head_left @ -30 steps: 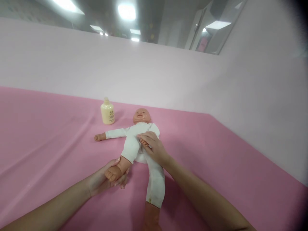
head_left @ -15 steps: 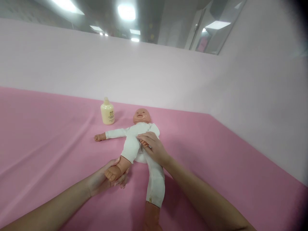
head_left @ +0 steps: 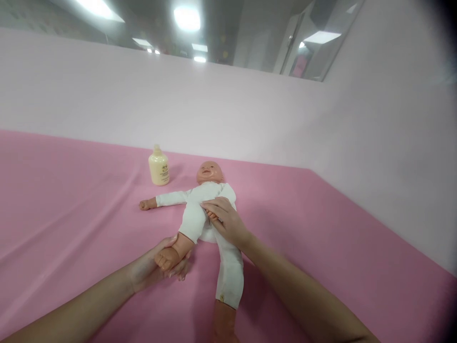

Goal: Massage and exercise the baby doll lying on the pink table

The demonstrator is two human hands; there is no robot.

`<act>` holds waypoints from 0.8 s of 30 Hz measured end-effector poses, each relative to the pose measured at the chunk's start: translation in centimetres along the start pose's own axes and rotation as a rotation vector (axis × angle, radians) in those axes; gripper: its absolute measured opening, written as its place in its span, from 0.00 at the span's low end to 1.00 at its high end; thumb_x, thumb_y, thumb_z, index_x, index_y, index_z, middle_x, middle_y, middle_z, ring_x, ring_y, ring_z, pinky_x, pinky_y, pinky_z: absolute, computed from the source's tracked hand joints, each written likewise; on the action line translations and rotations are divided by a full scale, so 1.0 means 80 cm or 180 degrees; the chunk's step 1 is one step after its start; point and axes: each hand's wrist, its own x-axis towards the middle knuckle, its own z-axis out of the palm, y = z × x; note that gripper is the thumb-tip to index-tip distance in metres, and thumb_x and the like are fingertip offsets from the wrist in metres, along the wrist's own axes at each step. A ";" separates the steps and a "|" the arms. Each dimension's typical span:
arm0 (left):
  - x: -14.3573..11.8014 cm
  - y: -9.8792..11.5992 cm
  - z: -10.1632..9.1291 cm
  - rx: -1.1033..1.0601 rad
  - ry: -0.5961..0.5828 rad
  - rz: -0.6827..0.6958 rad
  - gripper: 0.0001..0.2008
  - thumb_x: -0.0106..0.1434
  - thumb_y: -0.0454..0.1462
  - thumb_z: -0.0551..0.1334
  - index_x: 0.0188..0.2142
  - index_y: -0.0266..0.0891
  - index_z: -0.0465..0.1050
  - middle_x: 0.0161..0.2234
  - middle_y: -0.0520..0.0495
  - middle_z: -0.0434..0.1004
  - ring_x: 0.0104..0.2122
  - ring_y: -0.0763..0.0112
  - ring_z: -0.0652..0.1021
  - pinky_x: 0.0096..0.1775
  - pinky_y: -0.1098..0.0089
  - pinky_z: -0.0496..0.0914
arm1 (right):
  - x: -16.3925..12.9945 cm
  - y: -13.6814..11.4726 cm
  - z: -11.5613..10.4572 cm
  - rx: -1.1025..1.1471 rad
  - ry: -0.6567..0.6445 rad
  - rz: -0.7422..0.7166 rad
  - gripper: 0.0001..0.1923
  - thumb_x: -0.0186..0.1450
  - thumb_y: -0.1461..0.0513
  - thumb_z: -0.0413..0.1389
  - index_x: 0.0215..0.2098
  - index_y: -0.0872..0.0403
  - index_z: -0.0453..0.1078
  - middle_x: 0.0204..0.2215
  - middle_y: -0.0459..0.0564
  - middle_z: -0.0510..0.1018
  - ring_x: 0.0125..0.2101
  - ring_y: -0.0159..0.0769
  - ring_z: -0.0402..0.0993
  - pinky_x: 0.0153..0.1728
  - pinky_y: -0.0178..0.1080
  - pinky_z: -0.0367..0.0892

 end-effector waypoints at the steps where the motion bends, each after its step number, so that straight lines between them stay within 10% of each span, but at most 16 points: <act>1: 0.000 0.000 0.000 -0.0005 0.0000 -0.0007 0.29 0.63 0.59 0.51 0.30 0.35 0.72 0.15 0.52 0.64 0.22 0.66 0.68 0.39 0.60 0.66 | 0.000 0.000 0.000 0.0000 0.0003 -0.0003 0.17 0.71 0.63 0.45 0.56 0.48 0.65 0.47 0.52 0.77 0.48 0.38 0.70 0.54 0.49 0.65; 13: -0.003 0.001 0.003 0.0198 -0.0181 -0.0049 0.26 0.64 0.56 0.51 0.26 0.38 0.72 0.15 0.50 0.64 0.24 0.63 0.69 0.38 0.59 0.65 | 0.009 0.005 -0.018 0.0353 0.0360 0.0572 0.13 0.69 0.62 0.49 0.49 0.49 0.71 0.43 0.51 0.78 0.45 0.37 0.73 0.49 0.44 0.69; 24: -0.029 0.005 -0.009 0.0974 -0.1280 -0.0978 0.25 0.47 0.50 0.73 0.41 0.40 0.78 0.37 0.46 0.79 0.39 0.60 0.78 0.47 0.59 0.69 | 0.003 0.127 -0.079 0.2176 0.3646 0.2442 0.13 0.65 0.55 0.54 0.43 0.54 0.68 0.40 0.50 0.78 0.38 0.30 0.77 0.46 0.39 0.71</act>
